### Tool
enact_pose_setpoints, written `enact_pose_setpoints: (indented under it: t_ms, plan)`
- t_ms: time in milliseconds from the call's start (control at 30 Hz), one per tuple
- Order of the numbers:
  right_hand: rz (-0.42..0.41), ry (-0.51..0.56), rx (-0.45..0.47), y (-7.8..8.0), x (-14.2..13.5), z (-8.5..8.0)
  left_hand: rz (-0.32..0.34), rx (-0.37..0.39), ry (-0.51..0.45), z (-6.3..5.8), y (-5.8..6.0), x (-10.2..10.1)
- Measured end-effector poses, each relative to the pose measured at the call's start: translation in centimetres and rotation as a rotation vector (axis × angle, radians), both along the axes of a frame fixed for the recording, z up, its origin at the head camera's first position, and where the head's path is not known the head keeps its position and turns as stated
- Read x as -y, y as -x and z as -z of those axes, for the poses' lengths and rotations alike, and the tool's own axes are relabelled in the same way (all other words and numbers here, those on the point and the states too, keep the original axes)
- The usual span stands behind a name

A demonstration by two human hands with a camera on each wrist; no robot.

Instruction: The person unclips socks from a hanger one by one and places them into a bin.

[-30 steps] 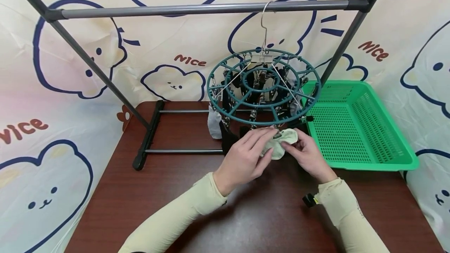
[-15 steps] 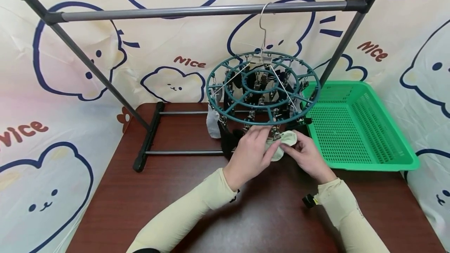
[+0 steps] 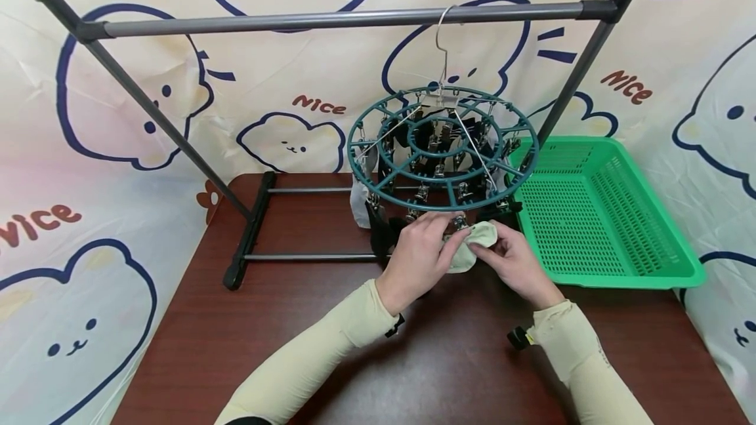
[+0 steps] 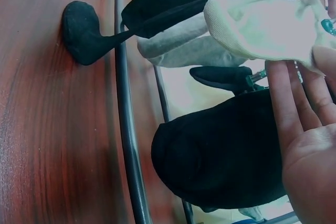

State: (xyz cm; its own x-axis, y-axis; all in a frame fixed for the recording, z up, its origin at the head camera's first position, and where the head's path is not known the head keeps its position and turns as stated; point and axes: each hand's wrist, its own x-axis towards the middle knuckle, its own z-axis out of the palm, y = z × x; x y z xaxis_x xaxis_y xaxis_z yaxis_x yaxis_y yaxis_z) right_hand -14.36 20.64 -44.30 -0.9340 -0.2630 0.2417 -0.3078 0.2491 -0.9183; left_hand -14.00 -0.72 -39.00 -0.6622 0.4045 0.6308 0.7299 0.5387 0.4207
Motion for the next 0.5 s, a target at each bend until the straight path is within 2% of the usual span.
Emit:
enact_pose_setpoints:
  t_ms: [500]
  plan:
    - [0.008,-0.015,0.000,-0.06,0.00,-0.15,0.016,0.032,-0.017,-0.03,-0.03,-0.14]
